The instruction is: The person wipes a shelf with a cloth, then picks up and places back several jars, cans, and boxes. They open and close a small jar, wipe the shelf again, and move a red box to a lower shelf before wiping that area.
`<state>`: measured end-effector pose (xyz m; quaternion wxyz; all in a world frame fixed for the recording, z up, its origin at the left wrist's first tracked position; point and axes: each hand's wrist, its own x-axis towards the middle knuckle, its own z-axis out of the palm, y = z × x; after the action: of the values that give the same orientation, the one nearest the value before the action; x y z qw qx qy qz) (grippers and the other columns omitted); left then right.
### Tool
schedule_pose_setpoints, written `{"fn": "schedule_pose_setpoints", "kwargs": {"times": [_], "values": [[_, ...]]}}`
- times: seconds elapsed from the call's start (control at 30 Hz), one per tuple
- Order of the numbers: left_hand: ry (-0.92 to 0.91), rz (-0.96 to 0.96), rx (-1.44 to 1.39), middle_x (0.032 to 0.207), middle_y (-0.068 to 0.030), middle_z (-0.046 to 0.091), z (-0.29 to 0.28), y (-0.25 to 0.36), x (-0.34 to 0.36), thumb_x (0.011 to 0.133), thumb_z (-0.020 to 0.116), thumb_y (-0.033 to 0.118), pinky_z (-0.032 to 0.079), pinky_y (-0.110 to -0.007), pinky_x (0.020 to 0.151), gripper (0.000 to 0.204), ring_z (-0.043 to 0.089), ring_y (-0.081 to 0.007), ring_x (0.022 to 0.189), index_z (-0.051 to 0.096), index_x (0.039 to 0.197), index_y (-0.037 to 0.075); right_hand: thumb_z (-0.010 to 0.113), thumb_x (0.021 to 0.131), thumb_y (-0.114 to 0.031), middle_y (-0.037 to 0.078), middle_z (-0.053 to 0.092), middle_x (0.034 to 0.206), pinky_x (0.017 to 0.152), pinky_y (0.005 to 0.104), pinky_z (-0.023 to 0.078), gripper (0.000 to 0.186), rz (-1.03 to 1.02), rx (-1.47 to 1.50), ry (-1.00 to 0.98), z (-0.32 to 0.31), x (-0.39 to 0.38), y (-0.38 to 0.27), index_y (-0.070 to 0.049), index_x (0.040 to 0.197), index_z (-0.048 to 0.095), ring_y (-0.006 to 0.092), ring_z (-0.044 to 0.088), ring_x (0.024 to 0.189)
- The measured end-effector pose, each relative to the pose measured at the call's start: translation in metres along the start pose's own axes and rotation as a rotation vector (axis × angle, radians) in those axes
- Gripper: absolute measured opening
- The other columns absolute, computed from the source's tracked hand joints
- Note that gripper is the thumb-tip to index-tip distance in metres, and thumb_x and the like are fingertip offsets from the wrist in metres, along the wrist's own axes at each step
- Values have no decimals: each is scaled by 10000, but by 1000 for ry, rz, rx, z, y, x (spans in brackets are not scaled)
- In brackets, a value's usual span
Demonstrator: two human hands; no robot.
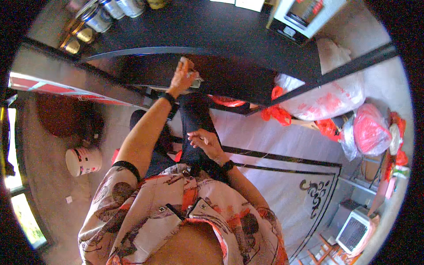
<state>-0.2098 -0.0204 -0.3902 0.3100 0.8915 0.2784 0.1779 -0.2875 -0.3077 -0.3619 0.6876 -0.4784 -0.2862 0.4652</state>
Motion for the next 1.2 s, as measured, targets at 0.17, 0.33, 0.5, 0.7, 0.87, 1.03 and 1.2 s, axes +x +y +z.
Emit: {"fn": "schedule_pose_setpoints", "kwargs": {"times": [0.17, 0.33, 0.5, 0.7, 0.87, 1.03, 1.2], "values": [[-103, 240, 139, 1302, -124, 617, 27, -24, -14, 839, 689, 185, 494, -429, 1017, 257, 526, -356, 1245, 749, 1086, 147, 579, 1020, -178, 101, 672, 1071, 762, 300, 560, 299, 88, 53, 82, -2, 1, -7, -25, 1271, 636, 166, 668, 886], [165, 309, 190, 1086, -136, 697, -24, -125, -5, 696, 651, -31, 536, -436, 915, 323, 656, -351, 1018, 724, 989, 85, 587, 1014, -154, 96, 666, 1073, 738, 285, 563, 315, 136, -24, 117, 2, 1, -15, -11, 1293, 612, 160, 669, 870], [105, -75, 207, 1246, -221, 613, -125, -254, 30, 767, 717, 8, 512, -526, 933, 592, 585, -438, 1154, 537, 1321, 117, 580, 1015, -195, 112, 652, 1034, 678, 281, 568, 324, 132, -114, 188, 12, 2, -22, 8, 1263, 624, 174, 670, 825], [173, -185, 619, 1272, -216, 582, -111, -250, 70, 809, 665, 169, 471, -488, 967, 365, 530, -392, 1177, 699, 1171, 136, 579, 1007, -180, 110, 644, 1004, 657, 266, 560, 313, 121, -123, 328, 23, -4, -29, 0, 1257, 634, 173, 667, 801], [73, 156, 288, 1211, -169, 586, -14, -121, 45, 737, 682, 98, 483, -468, 929, 340, 542, -374, 1111, 742, 1069, 143, 585, 999, -171, 112, 653, 1033, 655, 268, 552, 331, 114, -202, 369, 31, -16, -32, -6, 1283, 619, 170, 671, 803], [-132, 504, 143, 1362, -112, 569, 17, -70, 17, 760, 647, 59, 486, -441, 990, 421, 542, -344, 1204, 737, 1148, 196, 579, 993, -208, 120, 661, 1024, 625, 267, 557, 343, 113, -229, 419, 42, -35, -35, -2, 1262, 634, 178, 678, 781], [2, 126, 459, 1309, -103, 610, -82, -183, 38, 737, 675, 28, 509, -455, 980, 510, 563, -327, 1214, 710, 1202, 234, 592, 996, -213, 104, 659, 1030, 666, 270, 550, 340, 82, -190, 469, 40, -52, -30, -15, 1270, 632, 166, 671, 805]]}}
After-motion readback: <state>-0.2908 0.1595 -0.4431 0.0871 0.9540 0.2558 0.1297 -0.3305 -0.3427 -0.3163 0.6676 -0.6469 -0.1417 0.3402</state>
